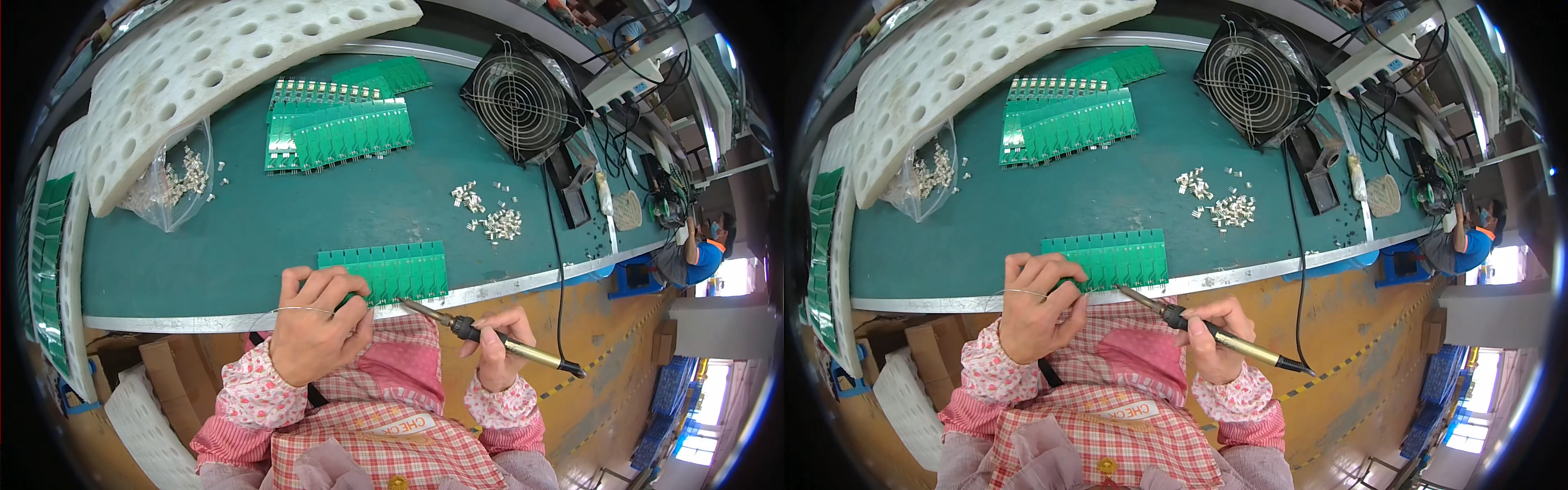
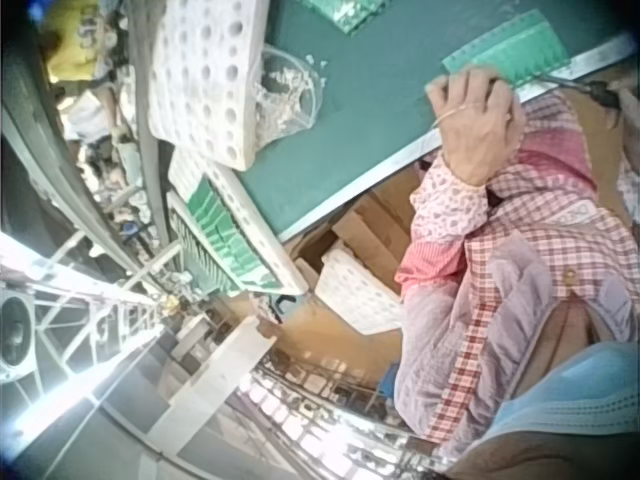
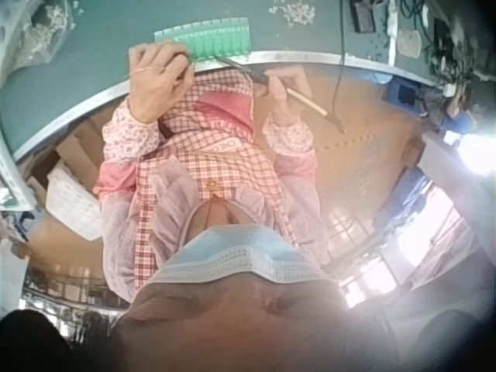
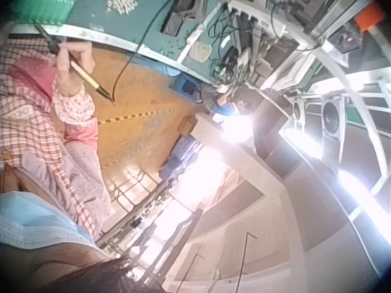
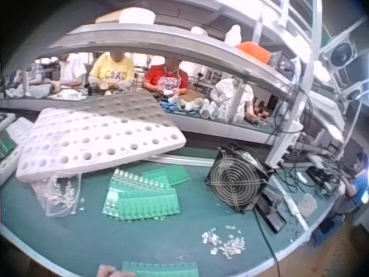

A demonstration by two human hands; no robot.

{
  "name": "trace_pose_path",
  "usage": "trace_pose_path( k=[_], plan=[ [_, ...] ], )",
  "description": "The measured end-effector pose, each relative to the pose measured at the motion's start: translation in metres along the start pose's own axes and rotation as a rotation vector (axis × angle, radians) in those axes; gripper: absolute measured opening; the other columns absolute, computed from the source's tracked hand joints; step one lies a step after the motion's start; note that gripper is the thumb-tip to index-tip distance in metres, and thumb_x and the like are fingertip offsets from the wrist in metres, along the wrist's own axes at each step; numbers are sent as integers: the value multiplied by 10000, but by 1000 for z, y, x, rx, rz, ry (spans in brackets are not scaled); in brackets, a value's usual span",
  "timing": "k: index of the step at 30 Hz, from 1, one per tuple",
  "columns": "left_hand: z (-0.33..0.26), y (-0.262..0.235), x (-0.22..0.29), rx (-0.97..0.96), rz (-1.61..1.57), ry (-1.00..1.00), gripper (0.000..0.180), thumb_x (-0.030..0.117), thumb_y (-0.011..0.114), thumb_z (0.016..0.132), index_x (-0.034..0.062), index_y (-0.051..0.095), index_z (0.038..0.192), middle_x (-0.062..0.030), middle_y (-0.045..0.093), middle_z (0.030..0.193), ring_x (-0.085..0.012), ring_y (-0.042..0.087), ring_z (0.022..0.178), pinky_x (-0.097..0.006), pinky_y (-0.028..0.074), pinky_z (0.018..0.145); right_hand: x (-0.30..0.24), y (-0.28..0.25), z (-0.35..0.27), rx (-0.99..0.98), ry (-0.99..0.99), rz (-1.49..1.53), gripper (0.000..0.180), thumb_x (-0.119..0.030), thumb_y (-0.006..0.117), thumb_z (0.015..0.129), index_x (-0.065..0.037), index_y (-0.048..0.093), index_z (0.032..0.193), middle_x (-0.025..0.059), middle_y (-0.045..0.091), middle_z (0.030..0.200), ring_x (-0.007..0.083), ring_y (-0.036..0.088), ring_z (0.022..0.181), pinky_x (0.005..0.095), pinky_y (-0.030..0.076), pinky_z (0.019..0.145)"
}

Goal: The person solders electronic components onto green printed circuit boards using a soldering iron and solder wire, with tweezers to position the components and a cooling fan to dissipate heat.

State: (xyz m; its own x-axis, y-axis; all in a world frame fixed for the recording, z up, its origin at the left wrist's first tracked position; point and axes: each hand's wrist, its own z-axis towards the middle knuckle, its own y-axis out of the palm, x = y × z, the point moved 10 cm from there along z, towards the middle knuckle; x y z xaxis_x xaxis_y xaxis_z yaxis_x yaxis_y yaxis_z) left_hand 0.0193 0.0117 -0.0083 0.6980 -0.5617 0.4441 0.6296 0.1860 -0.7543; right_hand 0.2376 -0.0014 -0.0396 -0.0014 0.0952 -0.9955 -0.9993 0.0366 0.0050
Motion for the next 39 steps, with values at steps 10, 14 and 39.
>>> trace_pose_path(
  k=[10,14,39],
  plan=[
    [3,3,8,-15,51,22,170,90,712,679,112,553,735,3,609,948,-209,591,933,-431,364,825,1,2,1,75,2,-76,234,-200,587,881,13,493,906,112,558,662,149,522,430,243,422,432],
    [8,12,15,-54,76,64,172,135,719,685,118,575,779,-3,563,915,-192,574,941,-436,387,833,2,2,1,61,9,-80,225,-193,583,879,12,491,901,111,557,660,148,521,431,239,420,433],
    [3,2,-1,-35,-145,-41,171,26,693,681,66,563,784,-60,616,1038,-247,585,872,-398,407,803,1,-5,-5,84,-50,83,154,-85,609,883,45,543,933,170,660,766,169,648,559,270,547,511]
  ],
)
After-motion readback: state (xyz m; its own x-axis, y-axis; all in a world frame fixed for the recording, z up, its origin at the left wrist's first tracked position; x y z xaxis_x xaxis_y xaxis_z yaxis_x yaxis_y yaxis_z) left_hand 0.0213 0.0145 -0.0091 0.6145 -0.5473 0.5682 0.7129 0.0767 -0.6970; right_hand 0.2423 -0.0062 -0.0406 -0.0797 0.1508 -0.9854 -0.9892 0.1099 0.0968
